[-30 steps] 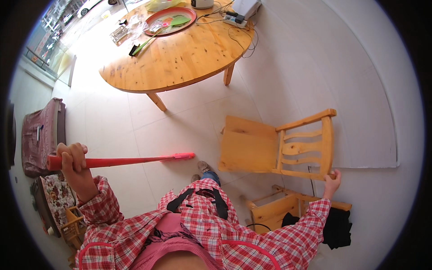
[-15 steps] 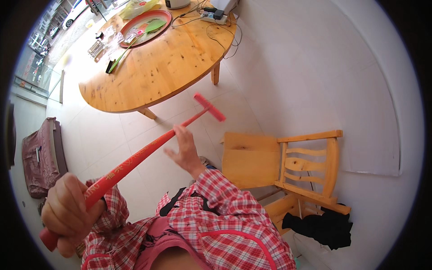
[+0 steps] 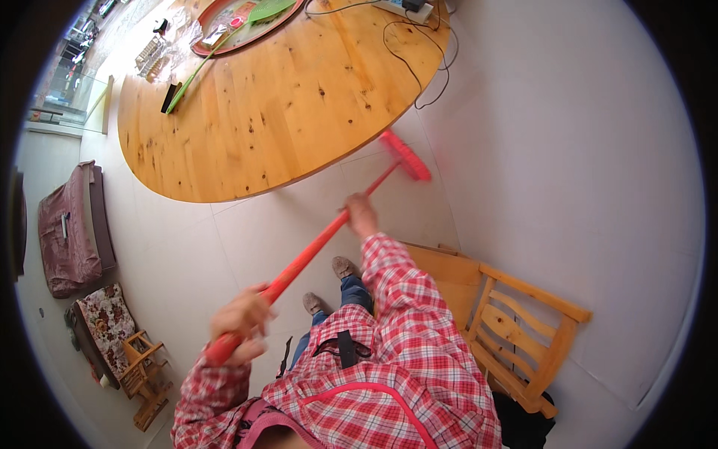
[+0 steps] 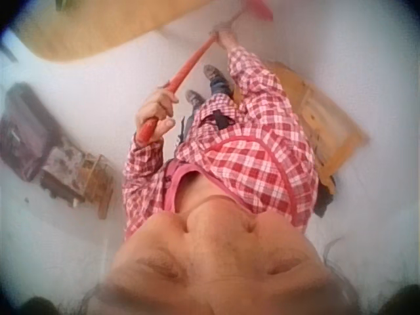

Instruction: The person sweeps the tiled floor with a red broom, moving debris toward a central area. They briefly lift a blue mat to sweep underneath it and reposition a wooden chair to access the space beneath before continuing to sweep.

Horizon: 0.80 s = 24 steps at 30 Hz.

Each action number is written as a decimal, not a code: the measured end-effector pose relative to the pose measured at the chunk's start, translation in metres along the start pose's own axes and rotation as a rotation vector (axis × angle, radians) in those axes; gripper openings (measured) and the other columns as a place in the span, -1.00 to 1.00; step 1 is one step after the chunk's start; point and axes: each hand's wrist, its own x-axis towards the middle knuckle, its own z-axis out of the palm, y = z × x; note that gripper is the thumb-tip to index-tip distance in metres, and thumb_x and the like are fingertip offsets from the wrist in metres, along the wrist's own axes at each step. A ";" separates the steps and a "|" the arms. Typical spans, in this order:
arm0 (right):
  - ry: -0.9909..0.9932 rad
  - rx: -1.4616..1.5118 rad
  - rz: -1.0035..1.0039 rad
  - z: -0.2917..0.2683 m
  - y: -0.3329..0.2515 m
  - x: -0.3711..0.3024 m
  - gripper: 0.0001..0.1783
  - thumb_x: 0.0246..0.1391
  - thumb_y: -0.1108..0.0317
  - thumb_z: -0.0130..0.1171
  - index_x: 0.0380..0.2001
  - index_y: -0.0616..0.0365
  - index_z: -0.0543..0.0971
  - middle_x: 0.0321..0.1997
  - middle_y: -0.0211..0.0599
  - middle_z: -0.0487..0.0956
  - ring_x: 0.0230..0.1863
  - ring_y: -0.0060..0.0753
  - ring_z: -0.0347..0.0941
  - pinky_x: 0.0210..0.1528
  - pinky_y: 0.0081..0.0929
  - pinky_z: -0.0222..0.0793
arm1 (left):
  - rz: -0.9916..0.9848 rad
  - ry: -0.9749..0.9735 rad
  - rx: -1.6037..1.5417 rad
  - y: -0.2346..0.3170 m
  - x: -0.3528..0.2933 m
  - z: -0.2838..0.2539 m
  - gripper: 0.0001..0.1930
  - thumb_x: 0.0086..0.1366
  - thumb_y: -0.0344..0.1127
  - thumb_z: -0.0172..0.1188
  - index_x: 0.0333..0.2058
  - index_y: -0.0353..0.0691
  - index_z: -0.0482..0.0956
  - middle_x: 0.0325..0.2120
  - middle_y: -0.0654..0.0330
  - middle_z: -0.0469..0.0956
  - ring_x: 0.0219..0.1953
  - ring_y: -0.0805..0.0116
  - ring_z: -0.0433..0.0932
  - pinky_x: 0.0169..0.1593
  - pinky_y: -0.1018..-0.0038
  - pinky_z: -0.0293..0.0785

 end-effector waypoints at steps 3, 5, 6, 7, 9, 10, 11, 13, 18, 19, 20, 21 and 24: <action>-0.139 0.178 0.047 0.033 -0.097 0.003 -0.71 -0.17 0.27 0.33 -0.64 0.15 0.41 -0.57 -0.12 0.40 -0.47 0.00 0.37 -0.40 -0.15 0.31 | 0.183 0.052 0.074 0.054 -0.001 -0.031 -0.61 0.10 -0.12 0.32 -0.71 -0.06 0.31 -0.70 0.36 0.44 -0.55 0.44 0.50 0.04 0.12 0.33; -0.057 0.318 -0.169 0.052 -0.171 -0.001 -0.68 -0.14 0.22 0.33 -0.66 0.11 0.39 -0.56 -0.17 0.41 -0.43 -0.05 0.39 -0.43 -0.17 0.34 | 0.362 -0.162 0.141 0.104 0.008 -0.051 -0.62 0.12 -0.11 0.29 -0.72 -0.04 0.32 -0.73 0.41 0.41 -0.64 0.52 0.44 -0.09 0.27 0.41; -0.145 0.347 -0.151 0.051 -0.198 -0.002 -0.68 -0.14 0.22 0.33 -0.66 0.11 0.40 -0.56 -0.19 0.42 -0.42 -0.07 0.40 -0.42 -0.19 0.35 | 0.441 -0.339 0.131 0.122 0.020 -0.060 -0.62 0.13 -0.11 0.27 -0.73 -0.03 0.32 -0.74 0.42 0.40 -0.67 0.52 0.40 -0.18 0.35 0.44; -0.233 0.376 -0.129 0.044 -0.218 -0.001 -0.68 -0.13 0.21 0.33 -0.66 0.10 0.40 -0.55 -0.22 0.42 -0.41 -0.09 0.41 -0.42 -0.20 0.37 | 0.452 -0.360 0.107 0.133 0.025 -0.058 -0.64 0.13 -0.12 0.26 -0.71 -0.04 0.33 -0.74 0.40 0.41 -0.69 0.50 0.40 -0.23 0.40 0.46; -0.249 0.370 -0.140 0.023 -0.235 0.005 -0.70 -0.10 0.18 0.29 -0.65 0.08 0.42 -0.53 -0.25 0.44 -0.38 -0.12 0.43 -0.41 -0.18 0.40 | 0.464 -0.296 0.055 0.154 0.022 -0.050 -0.68 0.15 -0.16 0.25 -0.67 -0.06 0.34 -0.74 0.37 0.44 -0.69 0.45 0.42 -0.30 0.45 0.49; -0.255 0.371 -0.142 0.014 -0.240 0.007 -0.71 -0.08 0.17 0.27 -0.64 0.07 0.43 -0.51 -0.26 0.45 -0.36 -0.13 0.43 -0.40 -0.17 0.42 | 0.462 -0.213 0.028 0.164 0.011 -0.043 -0.70 0.16 -0.18 0.25 -0.63 -0.07 0.35 -0.73 0.35 0.46 -0.68 0.43 0.45 -0.31 0.46 0.52; -0.198 0.316 -0.119 -0.001 -0.240 0.007 -0.70 -0.08 0.17 0.27 -0.64 0.07 0.42 -0.51 -0.26 0.44 -0.36 -0.12 0.43 -0.40 -0.17 0.41 | 0.460 -0.120 0.008 0.174 -0.005 -0.036 -0.72 0.18 -0.20 0.24 -0.60 -0.09 0.36 -0.73 0.33 0.49 -0.68 0.40 0.49 -0.32 0.47 0.54; -0.033 0.208 -0.082 -0.030 -0.213 -0.001 -0.69 -0.09 0.21 0.30 -0.64 0.09 0.39 -0.52 -0.24 0.40 -0.40 -0.11 0.39 -0.42 -0.19 0.36 | 0.454 0.072 -0.033 0.181 -0.023 -0.029 -0.76 0.20 -0.25 0.23 -0.54 -0.12 0.37 -0.71 0.29 0.53 -0.67 0.36 0.55 -0.34 0.49 0.59; 0.058 -0.127 0.120 -0.075 -0.028 -0.057 -0.80 -0.11 0.40 0.22 -0.58 0.12 0.37 -0.52 -0.14 0.37 -0.37 -0.01 0.34 -0.30 -0.18 0.30 | 0.043 0.151 0.062 0.022 -0.003 0.003 -0.88 0.05 -0.46 0.15 -0.57 -0.18 0.37 -0.61 0.23 0.46 -0.52 0.26 0.45 -0.06 0.12 0.40; 0.062 -0.208 0.109 -0.073 0.011 -0.073 -0.80 -0.13 0.41 0.22 -0.59 0.13 0.37 -0.53 -0.14 0.36 -0.38 -0.02 0.34 -0.32 -0.19 0.30 | 0.009 0.129 -0.063 0.001 0.005 0.015 -0.87 0.04 -0.50 0.14 -0.57 -0.19 0.36 -0.58 0.21 0.46 -0.46 0.23 0.47 0.00 0.03 0.36; 0.035 -0.151 0.105 -0.068 0.012 -0.072 -0.80 -0.14 0.41 0.23 -0.58 0.13 0.37 -0.53 -0.14 0.37 -0.40 -0.03 0.34 -0.34 -0.20 0.30 | -0.020 0.080 -0.078 0.005 0.007 0.015 -0.83 0.05 -0.45 0.19 -0.58 -0.18 0.35 -0.60 0.23 0.46 -0.45 0.24 0.49 0.02 0.03 0.34; 0.014 -0.102 0.097 -0.057 0.010 -0.068 -0.80 -0.14 0.42 0.23 -0.58 0.14 0.38 -0.53 -0.14 0.38 -0.42 -0.05 0.35 -0.35 -0.22 0.31 | -0.043 0.035 -0.096 0.008 0.008 0.014 -0.79 0.07 -0.41 0.23 -0.59 -0.17 0.35 -0.61 0.24 0.46 -0.44 0.25 0.51 0.04 0.04 0.33; -0.032 0.046 0.115 -0.015 -0.014 -0.066 -0.81 -0.17 0.44 0.25 -0.58 0.16 0.40 -0.53 -0.15 0.41 -0.47 -0.09 0.36 -0.41 -0.27 0.31 | 0.094 -0.009 -0.061 0.029 0.016 -0.009 -0.70 0.09 -0.33 0.29 -0.65 -0.14 0.31 -0.72 0.31 0.41 -0.56 0.31 0.51 -0.06 0.14 0.42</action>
